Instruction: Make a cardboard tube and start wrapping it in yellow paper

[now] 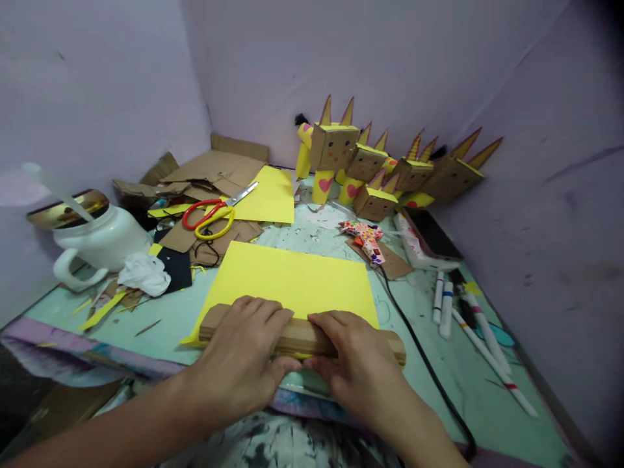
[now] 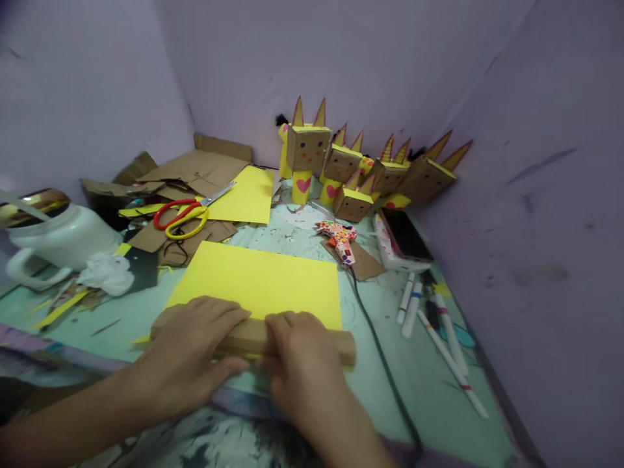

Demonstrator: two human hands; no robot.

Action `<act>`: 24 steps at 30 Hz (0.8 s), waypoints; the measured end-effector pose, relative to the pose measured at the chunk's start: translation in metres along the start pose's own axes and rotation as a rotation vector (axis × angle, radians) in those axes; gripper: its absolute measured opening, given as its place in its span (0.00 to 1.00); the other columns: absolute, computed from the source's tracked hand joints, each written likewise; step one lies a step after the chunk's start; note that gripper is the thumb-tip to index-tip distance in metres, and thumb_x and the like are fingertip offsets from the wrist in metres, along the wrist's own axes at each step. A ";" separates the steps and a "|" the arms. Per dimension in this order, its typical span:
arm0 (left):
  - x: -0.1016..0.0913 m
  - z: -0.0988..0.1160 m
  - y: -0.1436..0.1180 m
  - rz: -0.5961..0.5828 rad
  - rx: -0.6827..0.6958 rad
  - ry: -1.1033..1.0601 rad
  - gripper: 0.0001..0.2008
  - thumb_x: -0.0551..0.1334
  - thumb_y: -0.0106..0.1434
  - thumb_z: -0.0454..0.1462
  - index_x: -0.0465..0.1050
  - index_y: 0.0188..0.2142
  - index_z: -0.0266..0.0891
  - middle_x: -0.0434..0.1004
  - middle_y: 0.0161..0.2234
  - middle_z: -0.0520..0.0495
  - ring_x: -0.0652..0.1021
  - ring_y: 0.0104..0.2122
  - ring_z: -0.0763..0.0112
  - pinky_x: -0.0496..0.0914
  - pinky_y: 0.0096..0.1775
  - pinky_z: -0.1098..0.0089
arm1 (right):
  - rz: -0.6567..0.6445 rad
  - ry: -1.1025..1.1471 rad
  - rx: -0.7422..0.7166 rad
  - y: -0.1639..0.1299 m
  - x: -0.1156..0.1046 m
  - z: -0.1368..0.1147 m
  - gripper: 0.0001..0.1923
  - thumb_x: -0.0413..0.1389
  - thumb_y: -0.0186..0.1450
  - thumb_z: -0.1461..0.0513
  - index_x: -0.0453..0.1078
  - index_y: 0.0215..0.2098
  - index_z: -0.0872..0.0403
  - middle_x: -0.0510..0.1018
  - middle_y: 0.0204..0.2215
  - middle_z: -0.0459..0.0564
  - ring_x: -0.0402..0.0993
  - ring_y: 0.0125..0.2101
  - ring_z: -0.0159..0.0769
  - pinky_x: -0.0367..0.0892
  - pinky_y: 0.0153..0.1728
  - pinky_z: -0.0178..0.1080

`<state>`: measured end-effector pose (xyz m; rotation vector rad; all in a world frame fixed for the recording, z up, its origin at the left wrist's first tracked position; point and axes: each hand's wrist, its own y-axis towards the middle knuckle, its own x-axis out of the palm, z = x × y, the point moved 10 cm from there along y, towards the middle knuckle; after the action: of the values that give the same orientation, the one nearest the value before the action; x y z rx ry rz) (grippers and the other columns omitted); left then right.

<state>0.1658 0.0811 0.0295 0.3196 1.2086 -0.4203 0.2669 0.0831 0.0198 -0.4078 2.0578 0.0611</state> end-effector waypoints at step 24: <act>-0.012 -0.018 -0.014 0.143 0.050 0.025 0.16 0.61 0.58 0.36 0.68 0.47 0.43 0.76 0.43 0.46 0.73 0.44 0.57 0.57 0.52 0.47 | -0.003 -0.010 0.016 0.001 0.000 0.006 0.18 0.61 0.56 0.64 0.73 0.46 0.53 0.78 0.40 0.53 0.72 0.41 0.46 0.64 0.43 0.44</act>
<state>0.1402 0.0787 0.0351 0.4523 1.1931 -0.3238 0.2712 0.0849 0.0166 -0.3998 2.0469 0.0453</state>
